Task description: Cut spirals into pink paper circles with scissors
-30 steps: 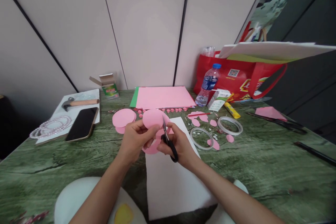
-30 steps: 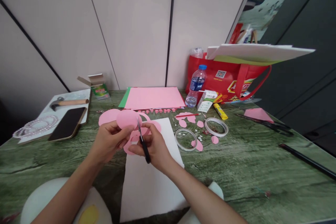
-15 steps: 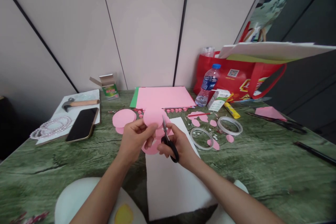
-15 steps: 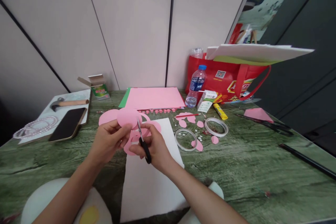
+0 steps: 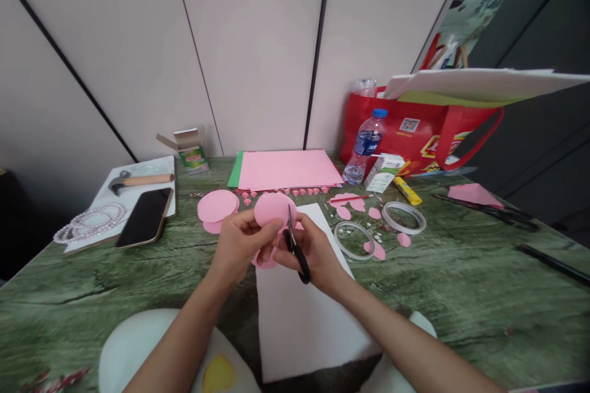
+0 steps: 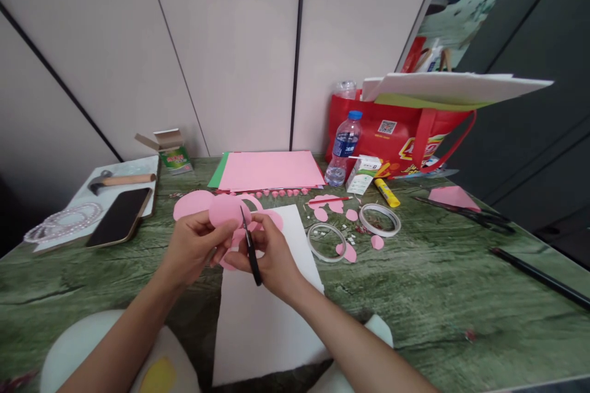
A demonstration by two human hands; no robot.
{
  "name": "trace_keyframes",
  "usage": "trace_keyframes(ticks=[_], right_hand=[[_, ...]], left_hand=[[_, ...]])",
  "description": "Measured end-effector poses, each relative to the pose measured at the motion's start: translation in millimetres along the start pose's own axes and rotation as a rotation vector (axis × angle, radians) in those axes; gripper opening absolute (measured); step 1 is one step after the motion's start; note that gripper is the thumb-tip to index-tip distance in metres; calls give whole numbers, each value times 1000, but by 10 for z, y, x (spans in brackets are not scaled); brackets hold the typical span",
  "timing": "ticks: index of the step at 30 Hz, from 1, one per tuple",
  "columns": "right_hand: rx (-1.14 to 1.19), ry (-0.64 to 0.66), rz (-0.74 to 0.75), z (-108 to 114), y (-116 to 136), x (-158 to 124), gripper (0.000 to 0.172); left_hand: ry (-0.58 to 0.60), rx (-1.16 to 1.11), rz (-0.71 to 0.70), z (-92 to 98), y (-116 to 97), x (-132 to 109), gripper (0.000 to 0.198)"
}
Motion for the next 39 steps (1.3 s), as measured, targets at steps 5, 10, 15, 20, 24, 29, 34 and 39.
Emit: trace_keyframes(ticks=[5,10,15,20,24,29,34,39], right_hand=[[-13,-2,18,-4,30,-4,48],[18,15,1,-18,14,5,47],[30,17,-36,-5,-23,11,47],[65,33,-62,-15,-51,7,48],[62,24,-75,-8,-69,4,50],[11,-12,-86,20,-76,-1,50],[-54,-32,-105,32,-74,3,49],[-58,-33,-119,39,-73,-6,50]], left_hand=[[6,4,-6,-12,0,-6,17],[3,10,-15,-5,-18,0,17],[5,2,-12,4,-14,-1,17],[7,-3,-29,26,-17,2,18],[7,6,-32,40,-17,13,18],[-16,23,-30,92,-30,3,21],[-17,35,-23,101,-41,2,22],[-42,-38,-57,111,-74,14,20]])
Point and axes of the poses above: each hand's wrist, its own x-axis towards the middle knuckle, its own z-axis out of the back of the hand, y = z × x, the point moved 10 cm from there along x, towards the middle knuckle, and after that the axes turned 8 degrees about -z, right-handed, at the moved point
